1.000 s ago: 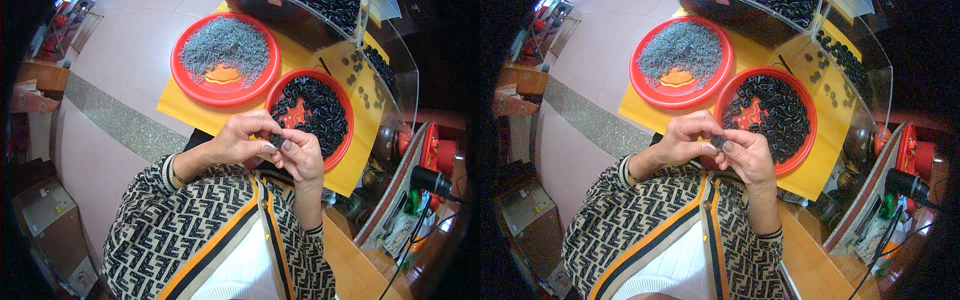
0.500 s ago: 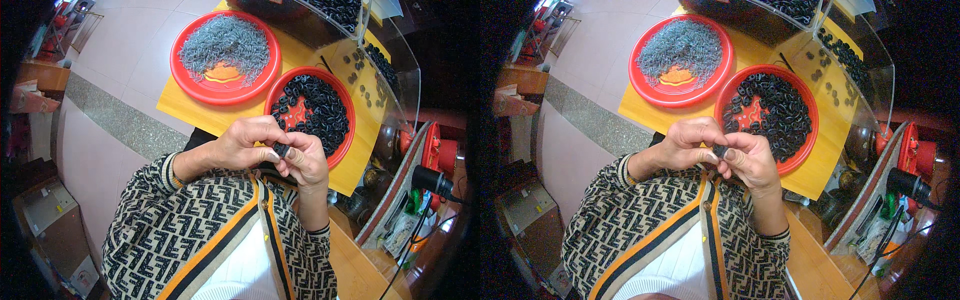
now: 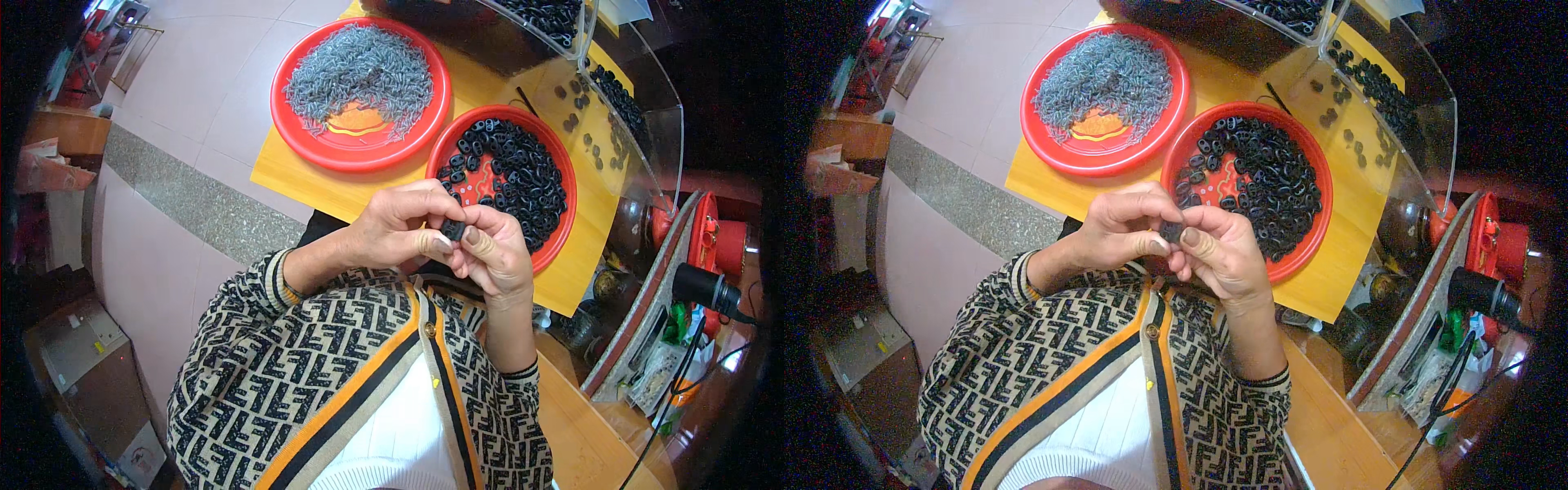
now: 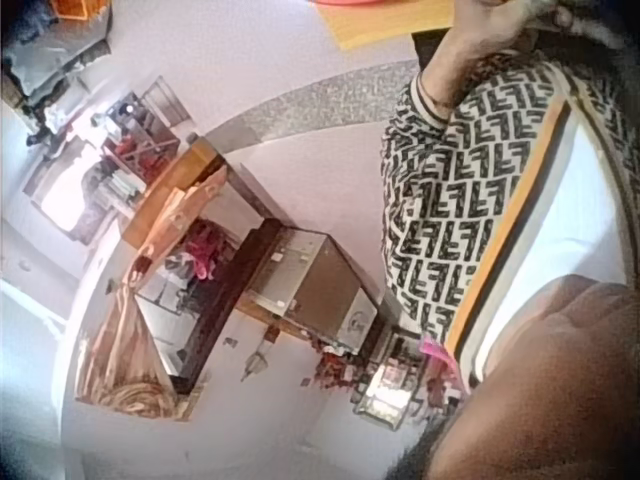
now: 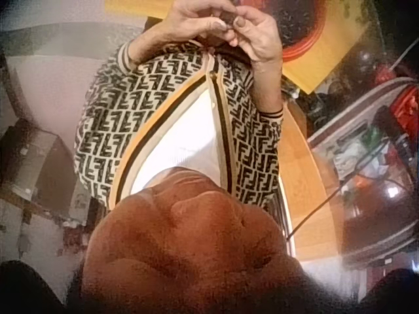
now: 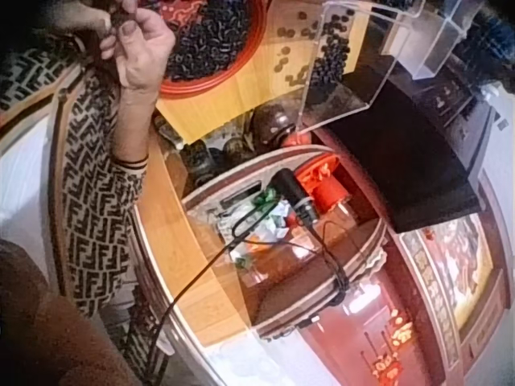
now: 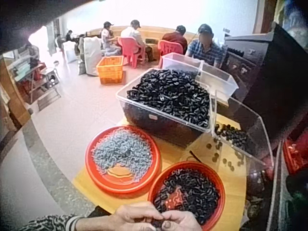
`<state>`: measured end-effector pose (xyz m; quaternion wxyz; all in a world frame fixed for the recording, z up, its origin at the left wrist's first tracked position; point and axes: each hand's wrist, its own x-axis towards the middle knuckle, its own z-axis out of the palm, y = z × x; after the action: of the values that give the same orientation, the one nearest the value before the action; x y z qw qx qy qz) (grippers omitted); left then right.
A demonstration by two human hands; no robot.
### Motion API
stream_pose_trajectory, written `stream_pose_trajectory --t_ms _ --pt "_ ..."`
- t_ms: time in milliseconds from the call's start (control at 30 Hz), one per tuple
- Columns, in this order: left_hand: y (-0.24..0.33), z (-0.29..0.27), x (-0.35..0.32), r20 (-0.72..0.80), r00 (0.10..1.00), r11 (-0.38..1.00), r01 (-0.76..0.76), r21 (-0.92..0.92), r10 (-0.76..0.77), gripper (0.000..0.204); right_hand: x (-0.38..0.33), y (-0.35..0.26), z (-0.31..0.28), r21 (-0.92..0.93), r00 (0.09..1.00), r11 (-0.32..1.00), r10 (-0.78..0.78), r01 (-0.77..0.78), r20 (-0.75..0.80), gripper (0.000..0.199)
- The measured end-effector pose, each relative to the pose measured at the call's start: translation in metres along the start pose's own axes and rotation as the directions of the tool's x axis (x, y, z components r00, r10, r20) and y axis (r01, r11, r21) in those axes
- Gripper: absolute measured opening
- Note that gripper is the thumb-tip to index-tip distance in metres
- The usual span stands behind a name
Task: Assembling small black plastic rings by inserting metal spring-like components.
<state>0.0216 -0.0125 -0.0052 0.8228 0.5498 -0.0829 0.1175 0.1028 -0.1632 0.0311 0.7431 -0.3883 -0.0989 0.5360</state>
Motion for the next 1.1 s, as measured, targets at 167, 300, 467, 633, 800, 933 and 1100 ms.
stream_pose_trajectory --t_ms 167,300,467,633,800,933,1100 --pt "0.003 -0.001 0.002 0.050 0.993 0.949 -0.118 0.292 0.108 0.026 -0.004 -0.002 0.002 -0.247 0.995 0.969 -0.046 0.022 -0.091 0.015" --pt "-0.003 0.001 -0.003 0.018 1.000 0.977 0.008 0.211 -0.012 0.030 -0.005 -0.006 0.009 -0.470 0.977 0.882 -0.063 -0.041 -0.203 0.011" --pt "-0.015 -0.009 -0.020 -0.065 0.997 0.967 -0.029 0.254 0.047 0.038 -0.004 -0.058 0.012 -0.669 0.903 0.742 -0.260 -0.040 -0.342 0.008" --pt "-0.024 -0.013 -0.026 -0.122 0.984 0.973 0.151 0.176 -0.131 0.027 0.000 -0.165 -0.009 -0.377 0.701 0.740 -0.662 0.557 -0.266 0.013" --pt "-0.022 -0.018 -0.029 -0.186 0.968 0.964 0.200 0.174 -0.167 0.026 0.025 -0.088 -0.015 -0.928 0.762 0.371 -0.604 0.011 -0.233 0.011" --pt "-0.020 -0.021 -0.027 -0.139 0.976 0.965 0.193 0.179 -0.170 0.025 0.040 -0.031 -0.033 -0.983 0.755 -0.180 -0.647 -0.016 0.106 0.013" --pt "-0.018 -0.022 -0.028 -0.139 0.971 0.964 0.214 0.156 -0.193 0.024 0.049 -0.018 -0.022 -0.896 0.811 -0.422 -0.568 -0.140 0.140 0.021"
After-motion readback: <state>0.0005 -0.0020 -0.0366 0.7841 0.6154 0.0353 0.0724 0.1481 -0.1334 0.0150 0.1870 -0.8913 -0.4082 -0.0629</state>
